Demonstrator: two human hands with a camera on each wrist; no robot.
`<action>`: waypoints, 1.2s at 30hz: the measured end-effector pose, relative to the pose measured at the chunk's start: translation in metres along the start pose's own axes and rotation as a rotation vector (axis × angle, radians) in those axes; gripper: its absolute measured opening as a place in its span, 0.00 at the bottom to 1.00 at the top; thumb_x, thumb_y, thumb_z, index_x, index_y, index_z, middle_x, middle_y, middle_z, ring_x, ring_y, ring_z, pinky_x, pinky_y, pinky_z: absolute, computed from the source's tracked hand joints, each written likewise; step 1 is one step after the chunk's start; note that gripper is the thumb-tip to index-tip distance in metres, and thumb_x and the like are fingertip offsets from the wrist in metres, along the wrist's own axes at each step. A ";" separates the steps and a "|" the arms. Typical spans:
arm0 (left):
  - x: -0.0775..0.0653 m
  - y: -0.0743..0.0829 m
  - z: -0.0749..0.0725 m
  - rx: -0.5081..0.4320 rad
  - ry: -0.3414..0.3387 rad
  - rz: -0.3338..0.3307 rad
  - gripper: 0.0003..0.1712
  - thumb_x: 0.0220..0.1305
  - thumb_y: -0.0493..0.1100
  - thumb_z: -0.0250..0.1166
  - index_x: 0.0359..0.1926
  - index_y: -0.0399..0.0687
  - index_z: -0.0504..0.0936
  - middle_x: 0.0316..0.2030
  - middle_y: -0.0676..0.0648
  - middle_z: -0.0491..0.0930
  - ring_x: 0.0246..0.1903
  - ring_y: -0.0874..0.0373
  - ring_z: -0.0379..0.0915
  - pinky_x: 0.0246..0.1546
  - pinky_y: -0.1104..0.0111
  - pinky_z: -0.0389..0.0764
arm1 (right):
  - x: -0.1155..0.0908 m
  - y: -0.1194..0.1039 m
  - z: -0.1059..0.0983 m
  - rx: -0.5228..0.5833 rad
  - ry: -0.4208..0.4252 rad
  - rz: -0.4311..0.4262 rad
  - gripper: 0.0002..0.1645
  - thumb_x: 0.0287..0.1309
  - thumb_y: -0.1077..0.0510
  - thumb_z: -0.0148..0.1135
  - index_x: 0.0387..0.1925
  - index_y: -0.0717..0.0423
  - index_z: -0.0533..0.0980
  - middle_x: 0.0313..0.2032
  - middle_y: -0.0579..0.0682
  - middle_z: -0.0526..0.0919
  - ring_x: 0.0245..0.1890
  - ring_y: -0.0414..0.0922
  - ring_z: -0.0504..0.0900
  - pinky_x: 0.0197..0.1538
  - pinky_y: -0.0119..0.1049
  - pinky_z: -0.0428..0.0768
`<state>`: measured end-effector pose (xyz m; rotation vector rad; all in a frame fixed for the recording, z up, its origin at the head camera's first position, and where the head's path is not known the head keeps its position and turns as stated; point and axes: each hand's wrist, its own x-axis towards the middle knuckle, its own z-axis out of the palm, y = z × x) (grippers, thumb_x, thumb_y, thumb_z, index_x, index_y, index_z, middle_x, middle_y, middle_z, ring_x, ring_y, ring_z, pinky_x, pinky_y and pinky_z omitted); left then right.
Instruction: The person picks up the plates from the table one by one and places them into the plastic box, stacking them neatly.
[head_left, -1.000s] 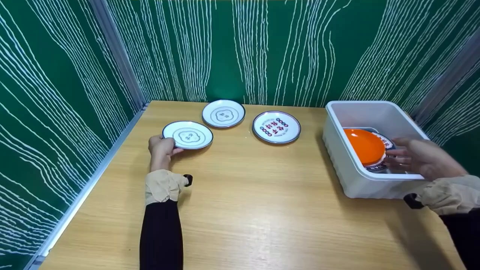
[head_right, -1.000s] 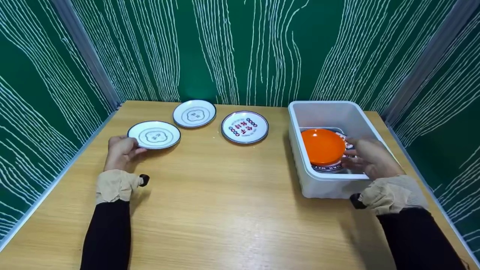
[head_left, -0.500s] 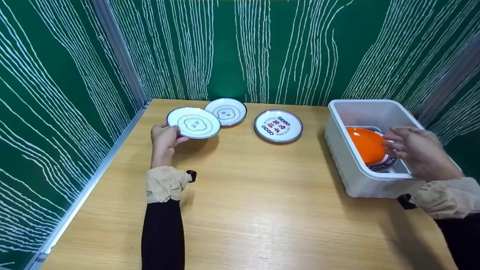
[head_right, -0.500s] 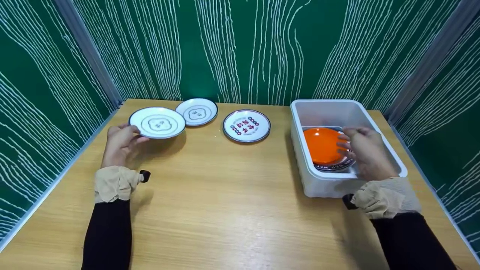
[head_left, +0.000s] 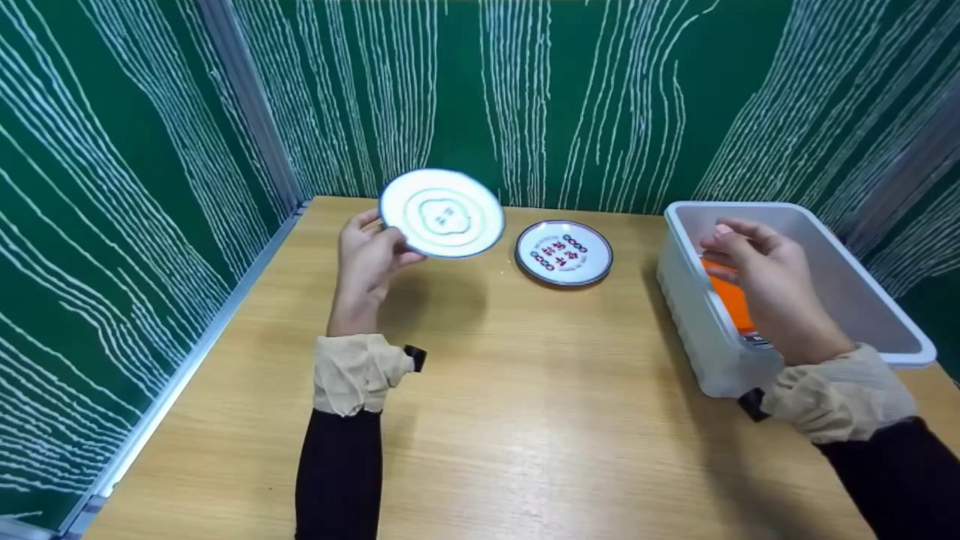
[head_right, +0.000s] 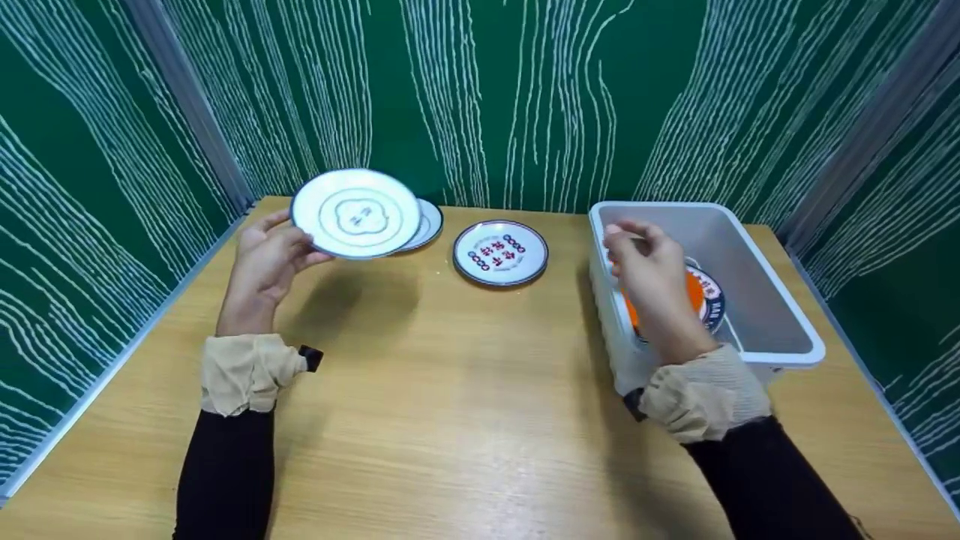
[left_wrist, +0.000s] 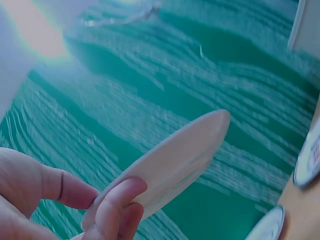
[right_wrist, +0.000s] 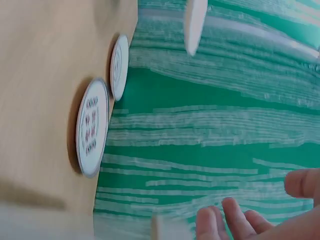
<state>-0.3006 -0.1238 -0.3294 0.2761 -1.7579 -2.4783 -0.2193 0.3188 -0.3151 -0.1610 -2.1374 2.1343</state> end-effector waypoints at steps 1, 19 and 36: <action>-0.004 0.000 0.004 -0.009 -0.027 0.023 0.36 0.66 0.24 0.57 0.73 0.41 0.61 0.54 0.35 0.79 0.34 0.48 0.84 0.35 0.61 0.90 | -0.001 0.001 0.005 0.010 -0.017 -0.021 0.25 0.68 0.45 0.64 0.60 0.48 0.70 0.52 0.48 0.79 0.49 0.40 0.81 0.50 0.25 0.83; -0.069 -0.006 0.061 -0.006 -0.299 0.126 0.30 0.65 0.26 0.64 0.65 0.45 0.66 0.51 0.37 0.79 0.41 0.46 0.84 0.38 0.57 0.90 | -0.023 0.000 0.082 0.203 -0.287 0.204 0.38 0.67 0.40 0.64 0.69 0.50 0.61 0.62 0.57 0.74 0.59 0.52 0.80 0.64 0.43 0.79; -0.077 -0.035 0.089 0.001 -0.420 0.016 0.34 0.65 0.26 0.62 0.68 0.43 0.62 0.54 0.37 0.75 0.43 0.46 0.85 0.42 0.56 0.89 | -0.031 -0.004 0.072 0.312 -0.156 0.198 0.26 0.71 0.63 0.60 0.65 0.56 0.62 0.62 0.58 0.73 0.48 0.51 0.85 0.57 0.43 0.84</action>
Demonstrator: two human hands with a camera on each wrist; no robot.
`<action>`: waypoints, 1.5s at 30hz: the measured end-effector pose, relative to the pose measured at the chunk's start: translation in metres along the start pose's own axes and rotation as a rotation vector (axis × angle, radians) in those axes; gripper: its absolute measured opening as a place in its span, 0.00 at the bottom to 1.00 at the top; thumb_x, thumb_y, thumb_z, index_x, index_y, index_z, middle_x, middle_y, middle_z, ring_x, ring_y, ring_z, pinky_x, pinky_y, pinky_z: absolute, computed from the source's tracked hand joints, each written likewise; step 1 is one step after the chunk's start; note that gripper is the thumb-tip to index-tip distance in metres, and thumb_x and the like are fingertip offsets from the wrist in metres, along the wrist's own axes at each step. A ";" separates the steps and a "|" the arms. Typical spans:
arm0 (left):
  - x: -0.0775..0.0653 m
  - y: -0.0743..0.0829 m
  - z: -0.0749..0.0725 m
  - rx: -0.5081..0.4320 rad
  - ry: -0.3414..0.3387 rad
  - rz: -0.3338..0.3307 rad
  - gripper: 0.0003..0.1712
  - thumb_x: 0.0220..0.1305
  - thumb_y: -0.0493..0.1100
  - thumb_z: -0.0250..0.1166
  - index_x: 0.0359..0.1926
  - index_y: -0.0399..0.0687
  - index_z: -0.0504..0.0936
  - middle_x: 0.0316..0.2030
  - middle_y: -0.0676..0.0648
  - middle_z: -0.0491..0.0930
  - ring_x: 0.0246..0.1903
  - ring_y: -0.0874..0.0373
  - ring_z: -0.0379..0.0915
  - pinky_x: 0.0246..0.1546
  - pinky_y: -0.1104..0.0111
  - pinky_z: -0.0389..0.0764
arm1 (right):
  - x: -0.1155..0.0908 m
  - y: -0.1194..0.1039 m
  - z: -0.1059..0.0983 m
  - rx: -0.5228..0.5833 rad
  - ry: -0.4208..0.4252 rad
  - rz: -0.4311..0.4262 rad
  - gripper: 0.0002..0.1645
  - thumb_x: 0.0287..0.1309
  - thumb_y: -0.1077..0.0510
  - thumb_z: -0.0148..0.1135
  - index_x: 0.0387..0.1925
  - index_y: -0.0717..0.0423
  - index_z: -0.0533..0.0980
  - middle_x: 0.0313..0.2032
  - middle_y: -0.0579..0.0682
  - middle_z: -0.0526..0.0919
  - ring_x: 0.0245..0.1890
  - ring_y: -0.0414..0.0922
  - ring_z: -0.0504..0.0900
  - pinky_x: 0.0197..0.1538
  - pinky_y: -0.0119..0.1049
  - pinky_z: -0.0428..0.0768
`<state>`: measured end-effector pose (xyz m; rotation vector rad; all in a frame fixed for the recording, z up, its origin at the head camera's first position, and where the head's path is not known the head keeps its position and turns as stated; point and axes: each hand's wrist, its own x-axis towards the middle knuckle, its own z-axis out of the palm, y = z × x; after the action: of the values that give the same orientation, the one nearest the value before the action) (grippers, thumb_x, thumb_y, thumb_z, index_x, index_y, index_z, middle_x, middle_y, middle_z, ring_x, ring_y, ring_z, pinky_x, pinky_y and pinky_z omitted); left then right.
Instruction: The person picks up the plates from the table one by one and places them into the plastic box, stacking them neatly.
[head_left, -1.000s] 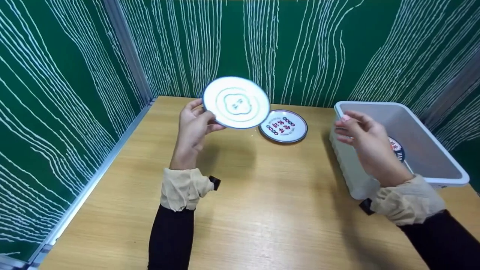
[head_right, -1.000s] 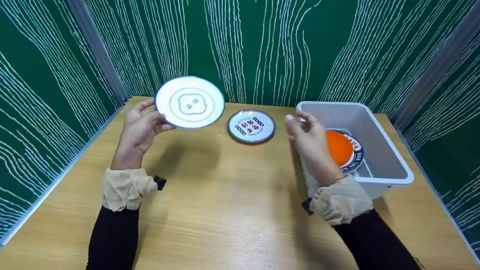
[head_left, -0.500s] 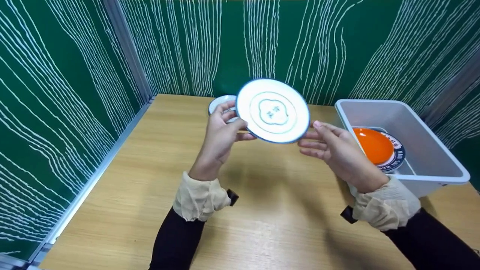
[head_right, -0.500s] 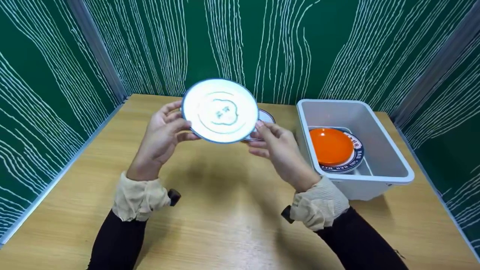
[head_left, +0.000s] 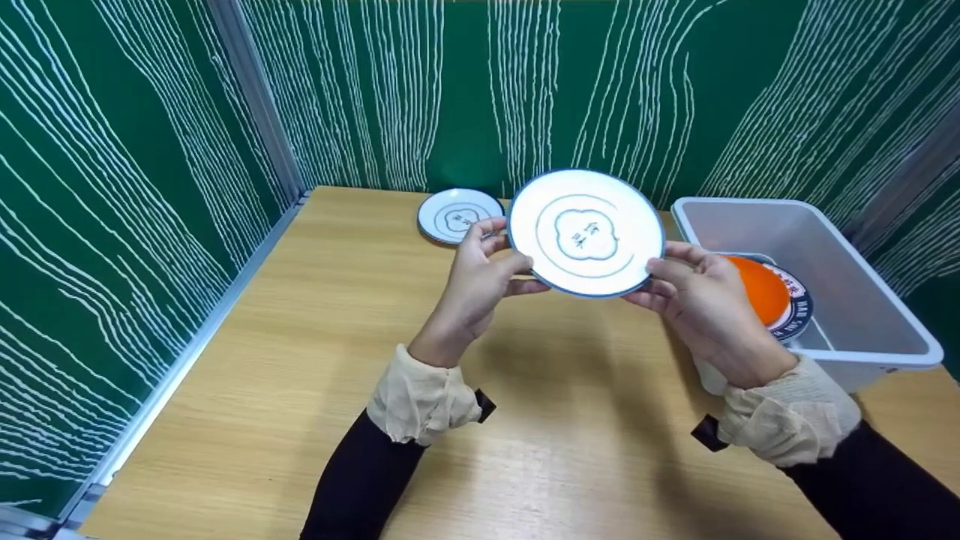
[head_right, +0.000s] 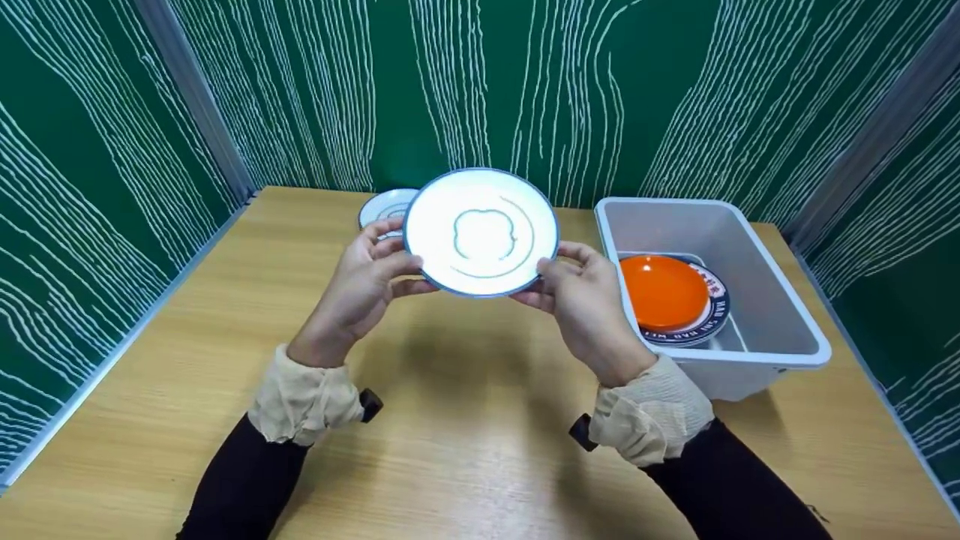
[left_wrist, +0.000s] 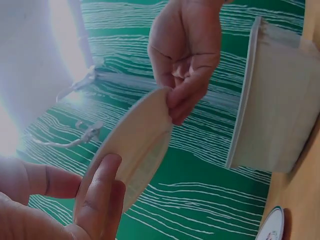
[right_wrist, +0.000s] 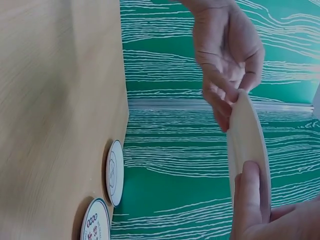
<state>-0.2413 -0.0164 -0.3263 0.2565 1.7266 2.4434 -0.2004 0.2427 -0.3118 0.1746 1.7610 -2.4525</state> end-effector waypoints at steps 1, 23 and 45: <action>0.002 -0.002 0.000 -0.008 -0.015 -0.008 0.32 0.66 0.27 0.62 0.68 0.43 0.63 0.54 0.37 0.76 0.43 0.47 0.85 0.42 0.56 0.89 | -0.001 -0.001 -0.004 0.011 0.003 -0.008 0.26 0.71 0.63 0.61 0.65 0.56 0.62 0.61 0.59 0.74 0.47 0.51 0.85 0.56 0.43 0.85; 0.083 -0.051 -0.065 -0.128 0.238 -0.262 0.09 0.76 0.36 0.55 0.51 0.35 0.77 0.46 0.37 0.78 0.33 0.53 0.77 0.36 0.69 0.87 | -0.017 -0.029 -0.127 0.085 0.311 -0.177 0.16 0.70 0.57 0.63 0.57 0.52 0.76 0.52 0.46 0.82 0.43 0.45 0.81 0.45 0.32 0.87; 0.161 -0.094 -0.113 0.150 0.496 -0.360 0.20 0.73 0.35 0.58 0.63 0.34 0.71 0.29 0.46 0.73 0.23 0.55 0.74 0.30 0.69 0.82 | -0.005 -0.021 -0.190 -0.013 0.593 -0.106 0.14 0.78 0.54 0.51 0.60 0.46 0.71 0.51 0.44 0.77 0.40 0.37 0.85 0.43 0.29 0.87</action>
<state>-0.4216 -0.0548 -0.4426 -0.6453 1.9241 2.2293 -0.1942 0.4301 -0.3517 0.9114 2.0288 -2.6420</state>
